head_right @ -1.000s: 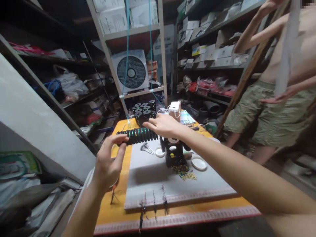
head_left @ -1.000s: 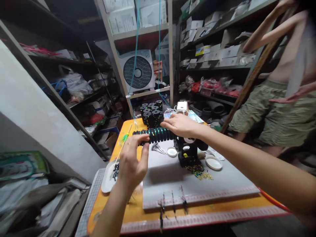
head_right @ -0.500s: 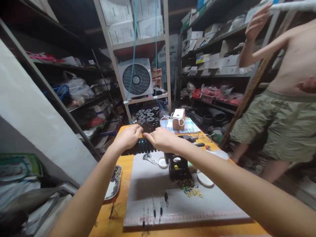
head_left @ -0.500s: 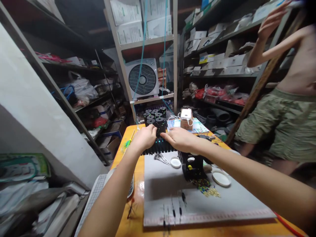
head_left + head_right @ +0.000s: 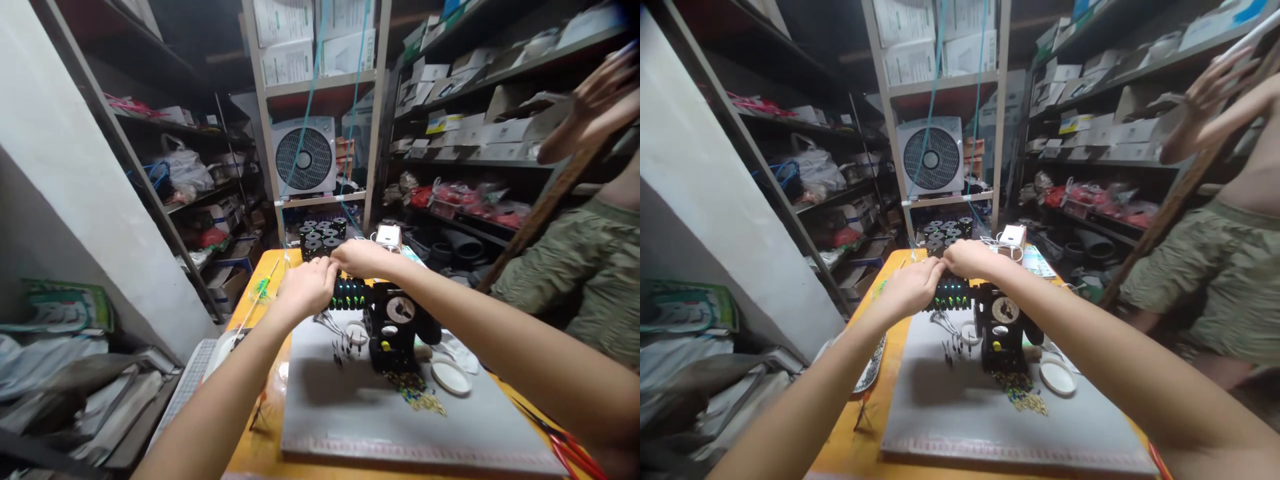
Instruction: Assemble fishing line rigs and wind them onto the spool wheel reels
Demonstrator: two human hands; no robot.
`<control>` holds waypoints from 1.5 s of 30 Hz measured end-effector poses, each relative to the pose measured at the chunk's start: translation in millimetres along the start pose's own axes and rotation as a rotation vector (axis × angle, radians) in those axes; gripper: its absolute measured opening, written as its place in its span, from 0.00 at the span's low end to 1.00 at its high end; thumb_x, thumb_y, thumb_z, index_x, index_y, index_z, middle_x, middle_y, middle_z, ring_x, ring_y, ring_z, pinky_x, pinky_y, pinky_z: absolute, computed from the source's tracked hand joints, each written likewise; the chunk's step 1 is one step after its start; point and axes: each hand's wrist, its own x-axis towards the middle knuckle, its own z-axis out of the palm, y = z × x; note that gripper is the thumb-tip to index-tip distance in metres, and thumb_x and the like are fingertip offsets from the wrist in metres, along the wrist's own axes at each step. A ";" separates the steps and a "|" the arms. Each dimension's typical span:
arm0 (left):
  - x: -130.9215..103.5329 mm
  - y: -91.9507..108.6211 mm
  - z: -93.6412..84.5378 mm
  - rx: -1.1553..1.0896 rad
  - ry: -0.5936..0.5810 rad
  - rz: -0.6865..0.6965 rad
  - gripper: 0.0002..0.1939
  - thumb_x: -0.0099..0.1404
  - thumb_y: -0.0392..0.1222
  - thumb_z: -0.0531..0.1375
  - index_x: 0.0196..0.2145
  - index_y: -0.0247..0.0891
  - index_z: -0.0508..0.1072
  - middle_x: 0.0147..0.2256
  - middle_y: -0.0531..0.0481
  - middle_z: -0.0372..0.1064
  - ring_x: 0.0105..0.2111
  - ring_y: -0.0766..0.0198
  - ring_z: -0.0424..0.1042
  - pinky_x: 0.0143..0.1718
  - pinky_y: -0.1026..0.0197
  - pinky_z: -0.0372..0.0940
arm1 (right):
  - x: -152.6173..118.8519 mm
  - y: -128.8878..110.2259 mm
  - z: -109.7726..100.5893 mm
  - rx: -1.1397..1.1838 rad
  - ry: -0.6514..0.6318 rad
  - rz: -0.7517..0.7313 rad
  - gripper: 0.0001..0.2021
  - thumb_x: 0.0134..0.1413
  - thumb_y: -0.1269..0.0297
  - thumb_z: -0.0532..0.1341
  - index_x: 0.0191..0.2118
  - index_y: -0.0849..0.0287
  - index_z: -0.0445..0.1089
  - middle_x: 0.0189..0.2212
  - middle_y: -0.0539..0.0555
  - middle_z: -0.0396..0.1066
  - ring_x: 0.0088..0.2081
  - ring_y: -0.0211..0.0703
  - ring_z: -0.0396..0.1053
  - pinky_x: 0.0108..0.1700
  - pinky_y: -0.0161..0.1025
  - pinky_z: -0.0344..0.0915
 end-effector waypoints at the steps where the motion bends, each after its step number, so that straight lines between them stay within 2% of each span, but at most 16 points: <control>1: 4.5 -1.8 0.2 -0.011 -0.016 -0.002 0.23 0.75 0.49 0.41 0.50 0.38 0.71 0.49 0.41 0.74 0.47 0.52 0.73 0.47 0.49 0.65 | -5.4 -1.3 -2.5 -0.014 0.056 0.008 0.14 0.65 0.55 0.57 0.47 0.60 0.70 0.45 0.56 0.73 0.44 0.44 0.72 0.47 0.48 0.70; 6: 24.0 -8.2 -1.7 -0.039 -0.118 -0.035 0.18 0.71 0.52 0.54 0.47 0.35 0.72 0.47 0.43 0.73 0.45 0.56 0.73 0.49 0.46 0.67 | -43.8 -13.3 -8.1 -0.039 0.238 -0.002 0.19 0.70 0.59 0.46 0.44 0.62 0.72 0.43 0.63 0.76 0.48 0.54 0.72 0.49 0.46 0.63; 9: 34.2 -9.3 -3.8 -0.041 -0.153 -0.051 0.16 0.70 0.50 0.57 0.46 0.35 0.73 0.45 0.44 0.73 0.43 0.58 0.74 0.46 0.48 0.69 | -62.0 -26.8 2.9 -0.044 0.239 -0.035 0.22 0.70 0.59 0.43 0.42 0.62 0.72 0.40 0.63 0.76 0.44 0.54 0.73 0.47 0.46 0.62; 11: 39.2 -9.3 -6.7 -0.035 -0.126 -0.060 0.15 0.70 0.49 0.57 0.45 0.34 0.73 0.44 0.45 0.73 0.42 0.58 0.74 0.45 0.49 0.70 | -65.0 -34.2 14.1 -0.041 0.215 -0.048 0.24 0.70 0.57 0.42 0.42 0.64 0.72 0.39 0.65 0.76 0.43 0.55 0.73 0.47 0.47 0.62; 14: 38.1 -7.6 -13.5 -0.008 0.016 -0.083 0.17 0.72 0.49 0.53 0.47 0.35 0.72 0.46 0.43 0.73 0.44 0.56 0.73 0.48 0.46 0.67 | -55.6 -34.9 25.1 -0.023 0.157 -0.030 0.25 0.71 0.56 0.41 0.42 0.66 0.72 0.38 0.64 0.76 0.42 0.54 0.73 0.47 0.48 0.65; 18: 16.2 -2.1 -17.2 -0.002 0.171 -0.030 0.18 0.75 0.42 0.42 0.49 0.39 0.69 0.49 0.44 0.72 0.50 0.55 0.71 0.50 0.52 0.64 | -30.6 -17.8 19.5 0.040 -0.011 -0.018 0.16 0.68 0.55 0.54 0.47 0.62 0.70 0.40 0.55 0.74 0.39 0.43 0.73 0.44 0.46 0.71; 22: -7.3 2.8 -5.7 -0.005 0.177 0.042 0.15 0.73 0.38 0.44 0.47 0.39 0.69 0.47 0.46 0.72 0.48 0.56 0.71 0.49 0.57 0.63 | -6.6 -1.1 10.3 0.105 -0.182 -0.015 0.14 0.65 0.56 0.58 0.48 0.61 0.70 0.45 0.55 0.73 0.42 0.43 0.73 0.44 0.45 0.72; 26: -4.0 2.0 5.6 0.003 0.142 0.066 0.19 0.75 0.46 0.41 0.47 0.39 0.69 0.48 0.43 0.71 0.47 0.53 0.71 0.46 0.53 0.66 | 8.2 4.5 11.7 0.113 -0.228 -0.030 0.14 0.64 0.58 0.59 0.50 0.60 0.69 0.48 0.56 0.71 0.44 0.44 0.72 0.46 0.46 0.72; 30: 20.4 -5.0 6.3 -0.006 0.083 0.070 0.19 0.75 0.47 0.43 0.48 0.37 0.70 0.50 0.42 0.70 0.52 0.52 0.69 0.51 0.48 0.65 | 7.8 3.5 12.6 0.029 -0.111 0.028 0.14 0.64 0.58 0.59 0.50 0.60 0.69 0.47 0.56 0.72 0.44 0.44 0.72 0.45 0.46 0.72; 34: 43.5 -13.2 6.1 -0.035 -0.031 0.049 0.16 0.72 0.48 0.53 0.49 0.35 0.71 0.48 0.43 0.71 0.48 0.55 0.72 0.50 0.46 0.67 | -10.2 0.0 8.5 -0.038 0.103 0.067 0.13 0.65 0.57 0.58 0.45 0.61 0.71 0.42 0.56 0.74 0.42 0.44 0.73 0.46 0.48 0.71; 37: 57.5 -17.8 7.9 -0.050 -0.141 0.044 0.16 0.70 0.48 0.57 0.50 0.36 0.71 0.50 0.43 0.71 0.48 0.55 0.72 0.50 0.45 0.68 | -32.3 -2.4 5.5 -0.030 0.244 -0.021 0.12 0.67 0.63 0.54 0.40 0.61 0.74 0.39 0.57 0.76 0.43 0.48 0.73 0.48 0.47 0.68; 40: 68.7 -20.4 9.6 -0.058 -0.233 0.004 0.17 0.69 0.47 0.58 0.51 0.36 0.70 0.51 0.42 0.70 0.49 0.54 0.72 0.49 0.45 0.68 | -57.0 -5.3 5.1 0.006 0.369 -0.132 0.11 0.65 0.69 0.54 0.44 0.62 0.74 0.42 0.59 0.76 0.45 0.48 0.72 0.49 0.43 0.66; 43: 74.9 -20.5 9.7 -0.068 -0.313 -0.025 0.17 0.69 0.47 0.58 0.52 0.36 0.70 0.51 0.42 0.69 0.48 0.54 0.72 0.48 0.46 0.69 | -77.0 -9.4 9.7 0.038 0.447 -0.229 0.09 0.64 0.68 0.57 0.45 0.62 0.73 0.42 0.58 0.74 0.43 0.45 0.72 0.46 0.40 0.67; 45: 76.3 -19.9 9.1 -0.080 -0.360 -0.026 0.17 0.69 0.46 0.58 0.51 0.36 0.70 0.51 0.43 0.70 0.47 0.55 0.72 0.47 0.47 0.70 | -84.1 -12.4 15.5 0.040 0.483 -0.278 0.08 0.63 0.67 0.58 0.43 0.62 0.73 0.40 0.58 0.74 0.42 0.46 0.71 0.45 0.41 0.68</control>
